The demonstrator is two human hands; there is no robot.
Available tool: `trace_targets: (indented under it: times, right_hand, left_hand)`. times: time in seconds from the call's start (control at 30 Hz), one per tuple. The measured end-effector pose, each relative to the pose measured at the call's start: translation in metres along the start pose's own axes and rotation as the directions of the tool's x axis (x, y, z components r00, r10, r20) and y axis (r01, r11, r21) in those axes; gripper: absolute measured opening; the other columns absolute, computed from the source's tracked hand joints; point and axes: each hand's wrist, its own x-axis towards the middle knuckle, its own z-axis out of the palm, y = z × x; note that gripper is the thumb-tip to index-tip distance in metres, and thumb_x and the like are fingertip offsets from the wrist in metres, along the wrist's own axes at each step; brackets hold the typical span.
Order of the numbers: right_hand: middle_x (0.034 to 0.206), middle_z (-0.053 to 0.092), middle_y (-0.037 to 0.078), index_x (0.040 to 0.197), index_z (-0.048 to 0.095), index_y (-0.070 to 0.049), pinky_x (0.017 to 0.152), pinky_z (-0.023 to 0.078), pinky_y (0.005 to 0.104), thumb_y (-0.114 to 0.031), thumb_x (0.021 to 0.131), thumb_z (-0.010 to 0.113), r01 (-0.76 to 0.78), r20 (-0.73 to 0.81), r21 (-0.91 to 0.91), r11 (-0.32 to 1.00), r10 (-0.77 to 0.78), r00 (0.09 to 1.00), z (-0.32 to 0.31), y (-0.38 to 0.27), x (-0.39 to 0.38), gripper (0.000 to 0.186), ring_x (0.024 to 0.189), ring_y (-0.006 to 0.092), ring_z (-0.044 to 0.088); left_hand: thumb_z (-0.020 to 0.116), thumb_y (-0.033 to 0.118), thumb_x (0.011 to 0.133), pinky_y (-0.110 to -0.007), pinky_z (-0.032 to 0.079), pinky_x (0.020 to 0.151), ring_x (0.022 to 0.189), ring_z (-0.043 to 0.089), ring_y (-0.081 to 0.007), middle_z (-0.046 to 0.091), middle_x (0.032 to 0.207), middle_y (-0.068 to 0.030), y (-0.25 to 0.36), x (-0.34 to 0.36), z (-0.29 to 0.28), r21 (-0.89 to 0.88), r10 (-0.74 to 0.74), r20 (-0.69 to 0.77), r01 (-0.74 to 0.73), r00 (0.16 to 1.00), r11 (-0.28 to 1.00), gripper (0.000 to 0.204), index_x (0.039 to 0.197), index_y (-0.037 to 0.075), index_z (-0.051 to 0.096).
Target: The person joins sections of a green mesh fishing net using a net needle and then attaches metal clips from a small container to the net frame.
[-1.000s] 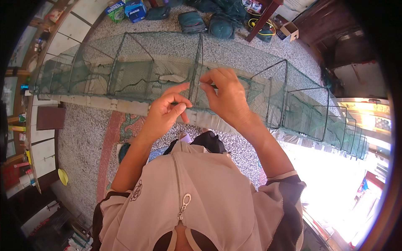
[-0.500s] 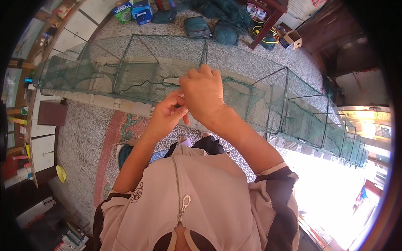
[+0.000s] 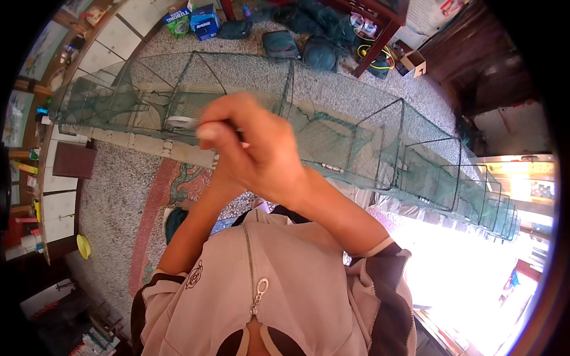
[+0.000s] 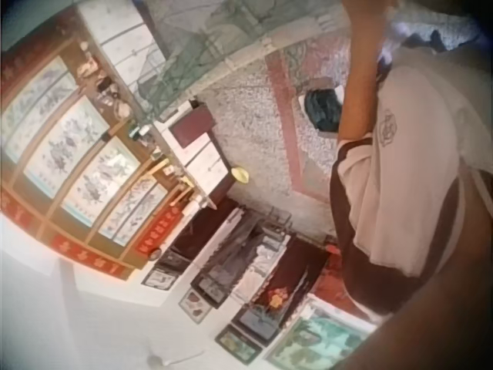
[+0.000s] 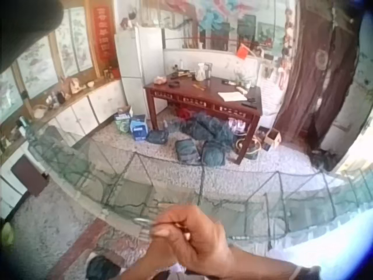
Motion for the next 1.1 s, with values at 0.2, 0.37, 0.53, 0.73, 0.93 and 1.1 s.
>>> trace_targets:
  times: [0.2, 0.37, 0.53, 0.73, 0.93, 1.1]
  right_hand:
    - [0.067, 0.052, 0.007, 0.099, 0.047, -0.006, 0.042, 0.045, 0.0295, -0.027, 0.096, 0.051, 0.173, -0.286, 0.264, 0.949, -0.095, 0.953, -0.046, -0.079, -0.017, 0.021, 0.050, 0.0157, 0.049]
    - [0.072, 0.053, 0.007, 0.097, 0.048, -0.009, 0.043, 0.043, 0.0303, -0.026, 0.097, 0.043, 0.129, -0.051, 0.431, 0.893, -0.119, 0.992, -0.091, -0.113, -0.026, 0.017, 0.052, 0.0167, 0.048]
    - [0.068, 0.050, 0.006, 0.087, 0.048, -0.010, 0.044, 0.039, 0.0288, -0.018, 0.086, 0.052, 0.176, -0.111, 0.456, 0.873, -0.140, 0.984, -0.109, -0.142, -0.039, 0.009, 0.049, 0.0149, 0.046]
    - [0.063, 0.048, 0.005, 0.076, 0.048, -0.011, 0.045, 0.035, 0.0270, -0.009, 0.074, 0.062, 0.282, -0.259, 0.363, 0.888, -0.194, 0.946, -0.127, -0.170, -0.052, 0.015, 0.045, 0.0128, 0.044]
    - [0.058, 0.045, 0.003, 0.064, 0.047, -0.012, 0.047, 0.031, 0.0251, 0.001, 0.061, 0.073, 0.318, -0.320, 0.263, 0.911, -0.228, 0.920, -0.137, -0.184, -0.058, 0.029, 0.041, 0.0106, 0.042]
    - [0.058, 0.047, 0.003, 0.062, 0.047, -0.012, 0.044, 0.032, 0.0262, 0.003, 0.074, 0.059, 0.331, -0.441, 0.209, 0.920, -0.213, 0.872, -0.129, -0.176, -0.045, 0.023, 0.044, 0.0118, 0.045]
  left_hand:
    - [0.059, 0.004, 0.085, -0.034, 0.049, 0.057, 0.069, 0.062, -0.0272, 0.062, 0.097, -0.0086, 0.008, 0.005, 0.012, 0.327, 0.252, -0.096, -0.209, 0.963, 0.922, 0.006, 0.090, 0.007, 0.057]
    - [0.065, 0.007, 0.081, -0.036, 0.047, 0.056, 0.067, 0.060, -0.0284, 0.060, 0.093, -0.0051, 0.001, 0.006, 0.016, 0.289, 0.167, -0.082, -0.137, 0.982, 0.947, 0.014, 0.091, 0.009, 0.055]
    - [0.070, 0.009, 0.076, -0.035, 0.047, 0.058, 0.063, 0.059, -0.0244, 0.058, 0.098, -0.0049, -0.004, 0.008, 0.016, 0.301, 0.151, -0.109, -0.112, 0.983, 0.947, 0.035, 0.104, 0.010, 0.048]
    - [0.069, 0.007, 0.076, -0.036, 0.047, 0.062, 0.075, 0.060, -0.0278, 0.057, 0.102, -0.0049, 0.000, 0.011, 0.012, 0.184, -0.103, -0.057, 0.112, 0.993, 0.976, 0.035, 0.104, 0.009, 0.048]
    - [0.063, 0.000, 0.082, -0.025, 0.046, 0.059, 0.065, 0.055, -0.0110, 0.058, 0.105, -0.0045, 0.002, 0.011, 0.017, 0.307, 0.291, -0.108, -0.247, 0.951, 0.919, 0.039, 0.119, 0.008, 0.054]
    - [0.059, -0.003, 0.084, -0.025, 0.047, 0.065, 0.076, 0.058, -0.0166, 0.059, 0.096, -0.0072, 0.010, 0.007, 0.011, 0.088, 0.285, 0.078, -0.292, 0.955, 0.952, 0.030, 0.112, 0.007, 0.060]
